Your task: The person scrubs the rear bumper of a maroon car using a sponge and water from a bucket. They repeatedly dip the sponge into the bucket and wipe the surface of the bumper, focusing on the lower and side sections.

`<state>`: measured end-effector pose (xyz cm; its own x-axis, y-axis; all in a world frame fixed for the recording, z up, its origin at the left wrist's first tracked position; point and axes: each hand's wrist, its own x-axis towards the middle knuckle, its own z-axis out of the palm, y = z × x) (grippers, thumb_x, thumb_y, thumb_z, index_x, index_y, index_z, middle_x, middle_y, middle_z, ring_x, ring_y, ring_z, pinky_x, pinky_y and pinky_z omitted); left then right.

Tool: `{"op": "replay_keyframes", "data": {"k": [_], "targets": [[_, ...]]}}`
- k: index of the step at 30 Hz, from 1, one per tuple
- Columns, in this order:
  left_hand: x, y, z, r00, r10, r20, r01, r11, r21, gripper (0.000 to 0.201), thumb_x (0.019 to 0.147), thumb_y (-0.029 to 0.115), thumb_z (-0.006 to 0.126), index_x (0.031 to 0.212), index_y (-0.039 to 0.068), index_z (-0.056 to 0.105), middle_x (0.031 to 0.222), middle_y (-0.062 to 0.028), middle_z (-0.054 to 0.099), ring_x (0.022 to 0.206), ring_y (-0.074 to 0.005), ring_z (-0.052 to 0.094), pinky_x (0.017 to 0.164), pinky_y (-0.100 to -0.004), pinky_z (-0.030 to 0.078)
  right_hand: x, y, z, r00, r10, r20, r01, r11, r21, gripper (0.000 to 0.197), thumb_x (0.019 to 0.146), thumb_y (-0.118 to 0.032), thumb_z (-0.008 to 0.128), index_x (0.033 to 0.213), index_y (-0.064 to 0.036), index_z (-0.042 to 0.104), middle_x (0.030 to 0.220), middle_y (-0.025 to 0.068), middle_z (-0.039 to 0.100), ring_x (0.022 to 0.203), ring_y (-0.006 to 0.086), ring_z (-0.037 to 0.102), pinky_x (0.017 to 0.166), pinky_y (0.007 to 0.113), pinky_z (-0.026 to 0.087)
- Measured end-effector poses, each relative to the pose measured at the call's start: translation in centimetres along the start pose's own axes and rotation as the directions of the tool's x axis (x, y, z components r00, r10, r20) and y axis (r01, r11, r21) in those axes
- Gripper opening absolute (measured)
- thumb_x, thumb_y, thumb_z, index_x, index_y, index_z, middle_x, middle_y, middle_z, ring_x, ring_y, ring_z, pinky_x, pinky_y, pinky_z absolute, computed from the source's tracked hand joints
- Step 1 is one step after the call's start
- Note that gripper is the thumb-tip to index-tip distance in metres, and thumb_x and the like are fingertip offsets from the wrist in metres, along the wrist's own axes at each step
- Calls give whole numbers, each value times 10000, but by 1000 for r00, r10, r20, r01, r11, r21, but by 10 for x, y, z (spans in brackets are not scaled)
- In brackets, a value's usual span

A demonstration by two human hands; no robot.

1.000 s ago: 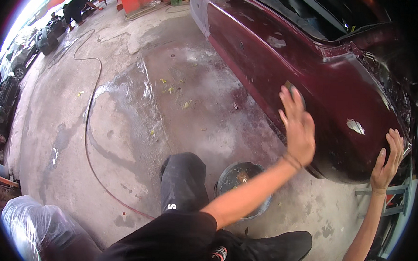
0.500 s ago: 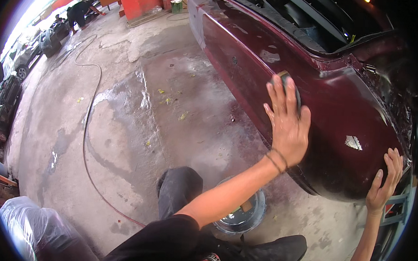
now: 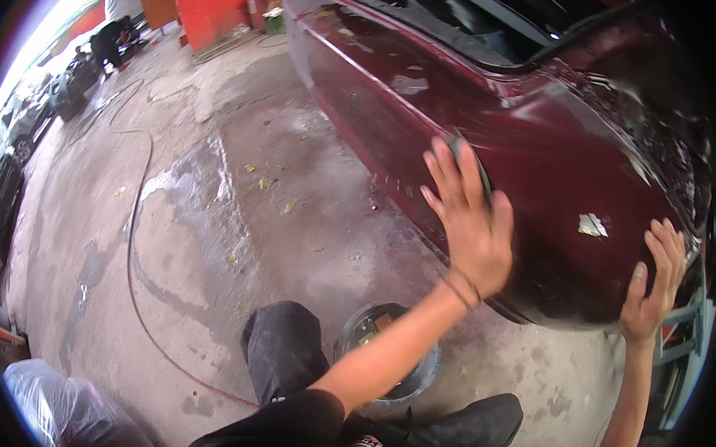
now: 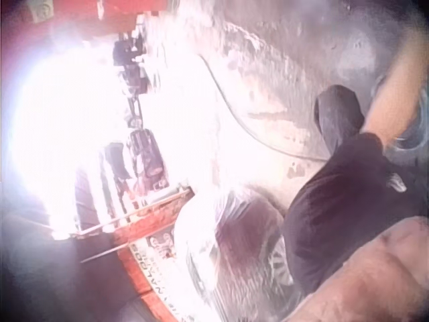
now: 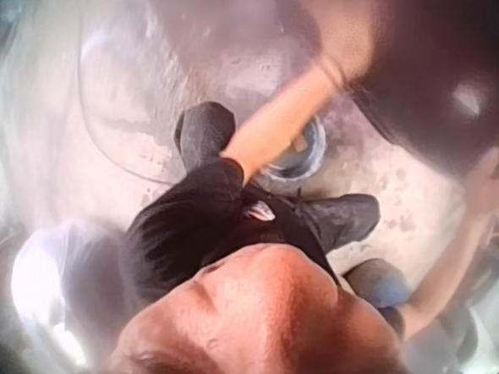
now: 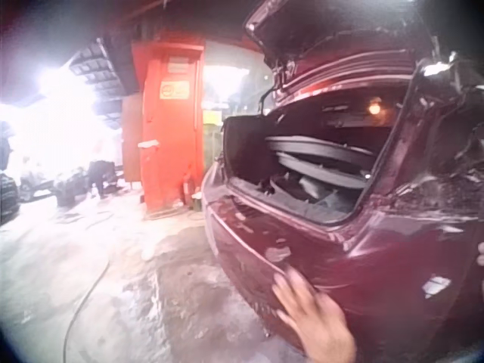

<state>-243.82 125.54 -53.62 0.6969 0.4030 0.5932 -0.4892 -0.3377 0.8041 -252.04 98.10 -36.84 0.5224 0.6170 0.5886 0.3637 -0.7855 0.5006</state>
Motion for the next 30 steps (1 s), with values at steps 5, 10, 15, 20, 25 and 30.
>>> {"op": "replay_keyframes", "data": {"k": [5,10,15,20,25,30], "targets": [[19,-30,-18,951,293,103,-308,935,178,692,1160,304,427,1735,3,186,1807,-270,91,1680,-476,-14,1312,-649,-44,15,-7,4,989,26,-148,-18,998,54,331,930,-69,629,1246,-42,724,1329,147,746,1345,360,658,1236,551,420],[121,-101,-45,921,348,-172,-313,928,201,557,1214,296,338,1655,-40,392,1748,-235,340,1662,-382,222,1367,-502,157,17,-1,24,913,76,-402,-10,986,166,296,833,-104,717,1128,-127,733,1235,38,763,1257,263,693,1183,517,469],[-15,16,14,924,364,-113,-351,929,120,691,1204,505,219,1698,56,398,1791,-187,307,1690,-349,183,1362,-553,74,5,-9,10,900,112,-420,-43,984,171,265,819,-128,737,1082,-154,712,1202,-15,726,1231,217,681,1198,498,450],[-32,-16,-4,866,485,127,-501,845,190,756,1176,609,184,1716,123,390,1810,-99,311,1710,-331,112,1336,-625,-40,-8,-14,16,896,148,-420,-79,981,176,269,827,-126,732,1091,-161,692,1213,-34,697,1237,210,670,1223,494,425],[44,-59,-32,885,466,-8,-457,871,180,699,1196,545,211,1706,109,405,1794,-132,332,1697,-335,173,1359,-567,9,-3,-14,15,870,136,-474,-55,982,181,262,815,-116,734,1072,-159,713,1194,-24,715,1231,218,672,1191,492,460],[-42,17,12,887,456,76,-458,846,272,605,1200,350,312,1690,8,402,1813,-159,286,1703,-376,119,1365,-561,17,9,-4,24,912,47,-407,2,993,120,293,823,-109,730,1114,-141,740,1221,17,752,1231,248,687,1168,482,479]]}}
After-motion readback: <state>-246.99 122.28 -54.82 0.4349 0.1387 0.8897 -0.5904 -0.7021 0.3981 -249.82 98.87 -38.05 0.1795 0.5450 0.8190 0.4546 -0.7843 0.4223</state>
